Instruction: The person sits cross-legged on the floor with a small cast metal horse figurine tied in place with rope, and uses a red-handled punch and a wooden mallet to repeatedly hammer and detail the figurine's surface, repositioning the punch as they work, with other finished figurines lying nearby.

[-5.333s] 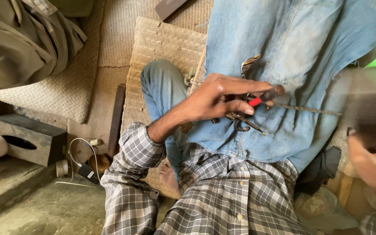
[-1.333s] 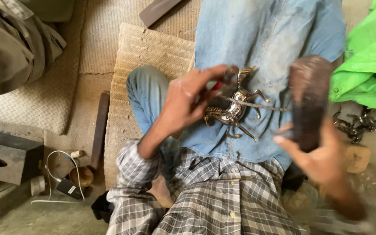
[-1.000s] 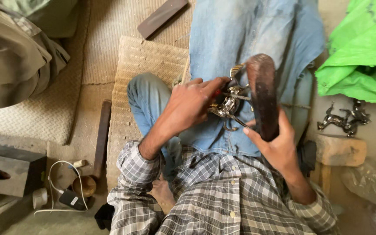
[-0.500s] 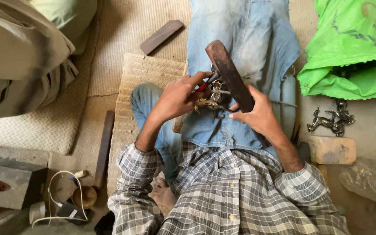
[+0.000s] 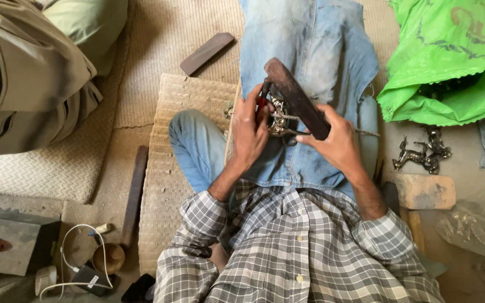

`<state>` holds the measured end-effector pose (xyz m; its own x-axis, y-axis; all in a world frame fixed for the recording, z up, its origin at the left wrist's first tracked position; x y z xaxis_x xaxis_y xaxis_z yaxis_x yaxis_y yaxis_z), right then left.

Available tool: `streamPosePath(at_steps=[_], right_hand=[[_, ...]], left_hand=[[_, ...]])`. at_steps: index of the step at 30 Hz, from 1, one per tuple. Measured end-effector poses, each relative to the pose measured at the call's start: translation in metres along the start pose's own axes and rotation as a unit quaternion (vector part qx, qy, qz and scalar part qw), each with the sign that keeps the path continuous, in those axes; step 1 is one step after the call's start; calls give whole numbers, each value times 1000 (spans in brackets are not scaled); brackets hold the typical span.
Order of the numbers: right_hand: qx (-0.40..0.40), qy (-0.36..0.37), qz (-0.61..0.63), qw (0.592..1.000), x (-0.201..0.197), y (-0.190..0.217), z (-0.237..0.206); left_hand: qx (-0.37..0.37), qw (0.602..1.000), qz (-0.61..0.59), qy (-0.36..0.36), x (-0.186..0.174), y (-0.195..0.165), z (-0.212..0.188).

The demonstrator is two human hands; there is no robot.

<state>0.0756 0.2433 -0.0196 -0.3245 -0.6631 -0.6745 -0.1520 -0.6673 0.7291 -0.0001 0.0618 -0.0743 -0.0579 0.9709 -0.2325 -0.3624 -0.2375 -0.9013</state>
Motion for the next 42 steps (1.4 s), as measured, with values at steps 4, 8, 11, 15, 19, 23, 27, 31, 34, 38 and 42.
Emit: streamPosePath(at_steps=[4, 8, 11, 15, 19, 23, 27, 31, 34, 38, 42], right_hand=[[-115, -83, -60, 988, -11, 12, 2], [-78, -69, -54, 993, -9, 20, 10], [-42, -37, -85, 995, -3, 26, 14], [-58, -42, -62, 996, -3, 30, 15], [-18, -7, 69, 997, -8, 26, 15], [7, -20, 65, 998, -9, 22, 10], [-13, -56, 27, 998, -9, 19, -1], [-12, -70, 1, 997, -10, 10, -14], [11, -49, 25, 998, -8, -3, -24], [49, -55, 83, 994, -10, -22, -32], [88, -44, 133, 986, -23, -34, -43]], left_hand=[[-11, 1000, -25, 6, 1, 2, 5], [-142, 944, -297, -23, 6, 0, 9], [-168, 902, -396, -26, 11, -9, 10], [-127, 906, -402, -33, 21, -25, 11], [-68, 964, -238, -94, 19, -27, 21], [-136, 949, -273, -83, 15, -20, 27], [-139, 939, -306, -71, 10, -19, 30], [-150, 941, -297, -59, 7, -12, 24], [-145, 942, -299, -54, 4, -6, 16], [-195, 941, -276, -33, -3, 0, 4], [-163, 949, -270, -9, -18, -5, -6]])
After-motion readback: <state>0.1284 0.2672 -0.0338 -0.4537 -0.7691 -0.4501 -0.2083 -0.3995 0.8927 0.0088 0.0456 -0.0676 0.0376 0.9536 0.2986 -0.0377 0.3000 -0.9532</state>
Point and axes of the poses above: each hand's wrist, its own z-axis towards the middle knuckle, its own x-axis out of the palm, y = z × x, the point moved 3 cm from there along z, towards the middle knuckle, and after that the axes turned 11 degrees about -y, right-handed, at the moved point
